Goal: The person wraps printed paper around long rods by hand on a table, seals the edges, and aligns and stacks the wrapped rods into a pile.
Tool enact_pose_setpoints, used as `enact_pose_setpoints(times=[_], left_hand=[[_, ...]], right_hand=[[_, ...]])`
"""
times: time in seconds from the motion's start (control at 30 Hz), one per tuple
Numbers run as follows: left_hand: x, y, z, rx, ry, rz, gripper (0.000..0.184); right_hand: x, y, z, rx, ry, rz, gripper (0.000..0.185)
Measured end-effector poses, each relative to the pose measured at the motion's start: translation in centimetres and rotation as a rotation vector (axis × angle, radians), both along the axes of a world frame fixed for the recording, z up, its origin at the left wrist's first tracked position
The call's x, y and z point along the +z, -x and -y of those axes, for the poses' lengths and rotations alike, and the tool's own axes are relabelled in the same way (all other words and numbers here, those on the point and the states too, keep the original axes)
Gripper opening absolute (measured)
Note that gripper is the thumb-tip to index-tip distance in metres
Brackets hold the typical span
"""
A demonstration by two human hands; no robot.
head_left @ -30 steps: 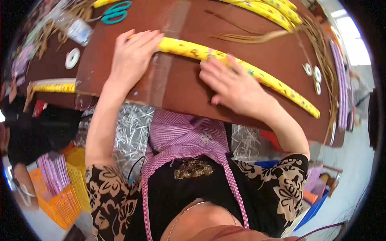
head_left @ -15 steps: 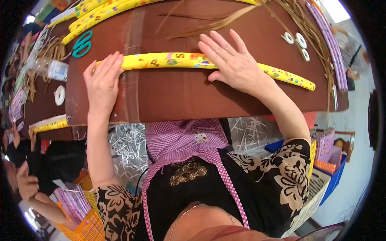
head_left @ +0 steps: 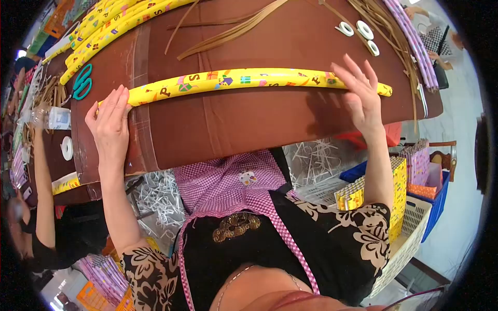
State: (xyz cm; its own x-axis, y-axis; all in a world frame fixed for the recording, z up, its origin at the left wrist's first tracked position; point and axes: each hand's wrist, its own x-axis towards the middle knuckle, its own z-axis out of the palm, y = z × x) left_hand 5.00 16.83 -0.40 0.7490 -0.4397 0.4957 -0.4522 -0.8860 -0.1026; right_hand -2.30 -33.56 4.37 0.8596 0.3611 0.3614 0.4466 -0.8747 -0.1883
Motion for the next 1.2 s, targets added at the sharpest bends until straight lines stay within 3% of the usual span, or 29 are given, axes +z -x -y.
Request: enact_pose_setpoints(times=[0.1,0.17,0.3,0.57,0.7,0.8,0.93,1.2], left_hand=[[-0.2,0.0,-0.1,-0.003,0.004,-0.004,0.033],[-0.2,0.0,-0.2,0.017,-0.004,-0.008,0.033],[-0.1,0.0,0.0,0.009,-0.013,-0.017,0.033],[-0.3,0.2,-0.2,0.034,-0.016,-0.037,0.033],[-0.3,0.0,-0.3,0.025,-0.027,-0.024,0.034],[-0.3,-0.1,-0.3,0.016,-0.02,-0.016,0.034],[-0.2,0.0,-0.1,0.026,-0.025,-0.015,0.033],[0.2,-0.1,0.0,0.015,0.001,-0.03,0.031]], right_hand=[[-0.9,-1.8,-2.1,-0.023,0.276,0.089,0.07],[-2.2,-3.0,-4.5,0.027,0.257,0.108,0.078],[-3.5,-4.4,-7.5,0.069,0.252,0.116,0.076],[-3.1,-2.8,-6.0,0.095,0.311,0.105,0.073],[-2.4,-2.7,-5.0,0.075,0.341,0.141,0.064],[-1.3,-3.2,-6.0,0.14,0.179,0.197,0.051],[-2.1,-4.4,-7.9,0.256,0.111,0.283,0.047],[-4.0,-4.2,-7.8,0.328,0.23,0.532,0.03]])
